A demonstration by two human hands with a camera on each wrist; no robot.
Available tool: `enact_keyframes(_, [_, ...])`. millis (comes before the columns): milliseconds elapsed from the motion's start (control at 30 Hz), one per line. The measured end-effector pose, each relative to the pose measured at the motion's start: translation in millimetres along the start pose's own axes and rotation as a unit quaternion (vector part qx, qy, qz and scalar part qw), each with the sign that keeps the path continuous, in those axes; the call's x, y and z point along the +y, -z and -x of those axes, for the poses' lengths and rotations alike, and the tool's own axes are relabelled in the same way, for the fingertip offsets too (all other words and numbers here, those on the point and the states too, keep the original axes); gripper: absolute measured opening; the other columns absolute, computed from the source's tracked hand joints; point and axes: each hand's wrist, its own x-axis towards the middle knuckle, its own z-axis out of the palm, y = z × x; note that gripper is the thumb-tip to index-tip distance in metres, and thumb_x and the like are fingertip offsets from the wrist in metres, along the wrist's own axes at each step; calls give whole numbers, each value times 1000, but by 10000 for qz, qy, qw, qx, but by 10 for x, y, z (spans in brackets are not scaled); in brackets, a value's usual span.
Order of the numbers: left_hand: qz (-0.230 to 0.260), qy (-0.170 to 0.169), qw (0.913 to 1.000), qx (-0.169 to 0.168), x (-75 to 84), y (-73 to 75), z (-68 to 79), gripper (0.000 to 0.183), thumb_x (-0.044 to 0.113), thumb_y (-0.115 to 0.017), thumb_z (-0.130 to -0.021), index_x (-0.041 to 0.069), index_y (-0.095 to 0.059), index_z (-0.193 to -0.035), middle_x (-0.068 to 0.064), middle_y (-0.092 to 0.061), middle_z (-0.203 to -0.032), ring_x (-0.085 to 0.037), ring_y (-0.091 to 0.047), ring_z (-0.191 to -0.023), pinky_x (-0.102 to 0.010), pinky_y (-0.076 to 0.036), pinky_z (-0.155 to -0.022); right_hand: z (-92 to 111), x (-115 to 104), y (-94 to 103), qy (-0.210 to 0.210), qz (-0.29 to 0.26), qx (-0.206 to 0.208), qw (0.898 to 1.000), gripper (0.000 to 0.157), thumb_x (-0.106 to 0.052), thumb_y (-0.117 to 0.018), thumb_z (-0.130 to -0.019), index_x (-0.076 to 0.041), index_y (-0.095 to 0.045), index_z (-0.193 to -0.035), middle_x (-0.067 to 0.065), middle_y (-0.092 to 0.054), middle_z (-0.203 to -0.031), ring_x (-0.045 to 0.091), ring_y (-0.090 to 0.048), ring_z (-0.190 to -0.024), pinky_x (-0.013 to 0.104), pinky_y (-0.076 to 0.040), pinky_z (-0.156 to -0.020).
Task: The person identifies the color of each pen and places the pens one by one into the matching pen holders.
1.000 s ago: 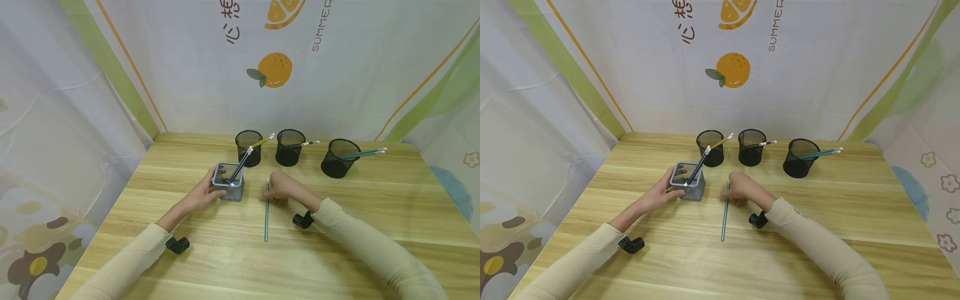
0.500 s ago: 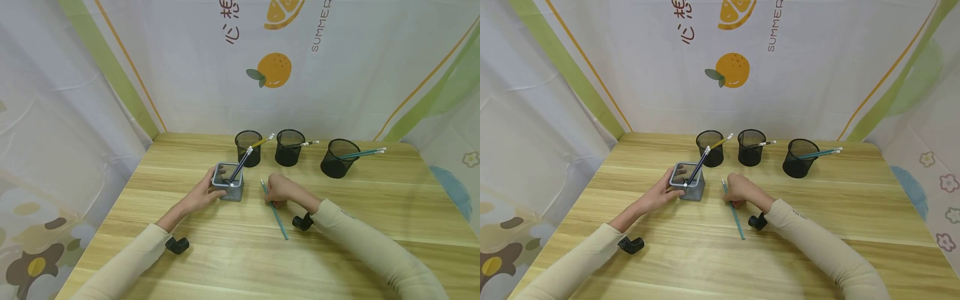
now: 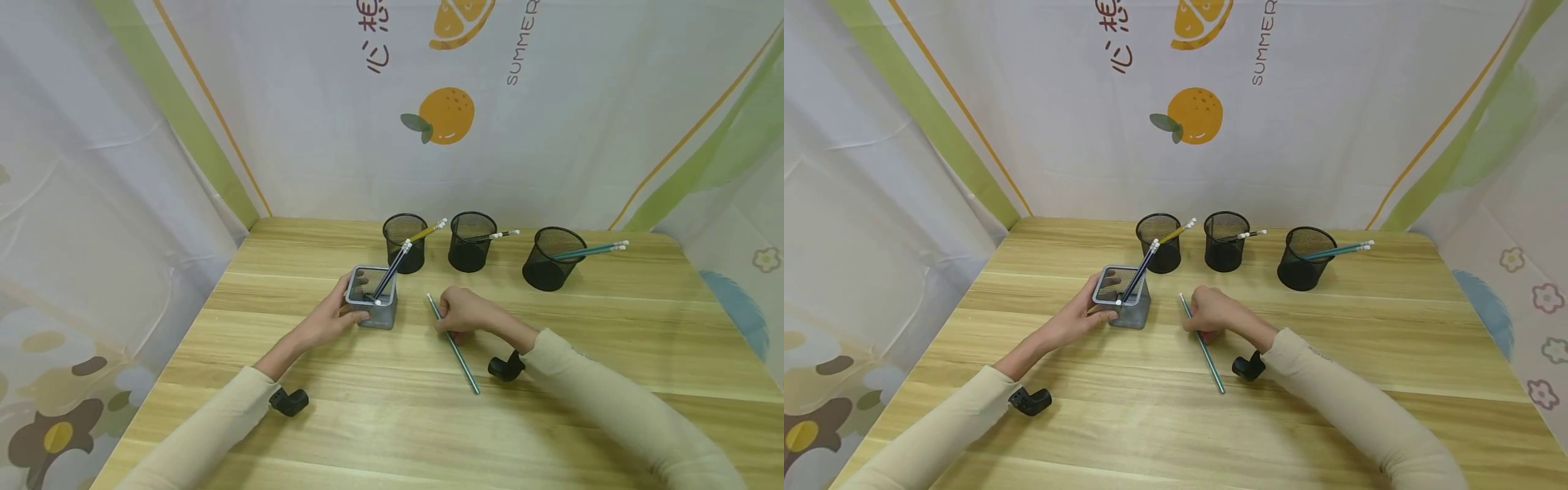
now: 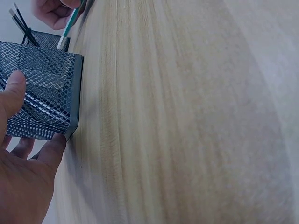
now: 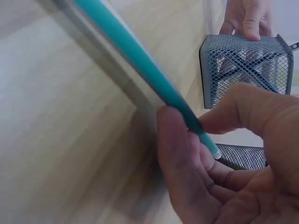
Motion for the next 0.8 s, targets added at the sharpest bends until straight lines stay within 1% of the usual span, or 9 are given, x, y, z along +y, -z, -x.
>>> enact_keyframes(167, [-74,29,10000,36,-4,-4,-1,79,-4,-65,-97,2,-15,-159,-30,-30,-155,-46,-38,-139,-56,-37,-112,89,42,66,326,-97,124,9993,8,-1,-66,-85,-3,-58,-82,7,-62,-64,23,-67,-54,26,-55,-49])
enact_keyframes(233, [-88,46,9999,54,-5,-6,-3,79,-4,-65,-97,1,-16,-159,-29,-30,-156,-46,-38,-139,-55,-37,-112,136,53,110,482,-112,221,9985,7,-1,-65,-84,-3,-58,-84,6,-61,-65,23,-65,-53,25,-52,-48])
enact_keyframes(300, [-79,38,9999,58,-5,-7,-5,79,-4,-65,-97,0,-16,-159,-29,-30,-156,-46,-37,-139,-55,-37,-112,183,68,161,645,-182,318,9972,7,-1,-63,-83,-2,-57,-85,5,-60,-66,22,-64,-53,25,-51,-49])
enact_keyframes(367, [-89,42,9999,61,-5,-4,-4,79,-4,-65,-97,1,-16,-159,-29,-30,-156,-46,-37,-139,-54,-37,-112,229,77,214,784,-302,393,9957,7,0,-62,-84,-2,-56,-87,5,-60,-69,20,-63,-53,29,-54,-51])
enact_keyframes(500, [-115,24,9999,43,-3,3,0,79,-4,-65,-97,0,-16,-159,-29,-30,-156,-47,-37,-139,-55,-37,-112,316,97,323,1026,-683,485,9912,7,1,-60,-86,2,-55,-91,9,-57,-74,20,-61,-55,41,-61,-56])
enact_keyframes(533, [-113,25,9999,43,-5,4,1,79,-4,-65,-97,0,-16,-159,-29,-30,-156,-47,-37,-139,-55,-37,-112,334,106,349,1085,-713,528,9901,7,2,-60,-87,2,-55,-92,9,-57,-76,19,-60,-57,41,-61,-56])
enact_keyframes(633, [-108,-16,9999,27,2,4,4,79,-4,-65,-97,1,-16,-159,-29,-30,-156,-47,-37,-139,-57,-36,-112,389,144,411,1139,-953,610,9870,10,2,-59,-87,4,-55,-96,11,-56,-79,22,-62,-60,46,-62,-59])
enact_keyframes(700, [-104,-21,9999,20,7,2,7,79,-4,-65,-97,1,-16,-159,-29,-30,-156,-47,-38,-138,-57,-36,-111,427,176,450,1142,-1008,682,9860,11,2,-59,-88,4,-55,-98,12,-56,-82,24,-63,-61,47,-63,-61])
enact_keyframes(800, [-108,-11,9999,12,13,0,10,79,-4,-65,-97,2,-16,-159,-29,-30,-156,-47,-39,-138,-58,-37,-111,501,209,514,1162,-913,849,9854,11,0,-58,-88,3,-56,-98,12,-58,-83,26,-65,-61,51,-62,-63])
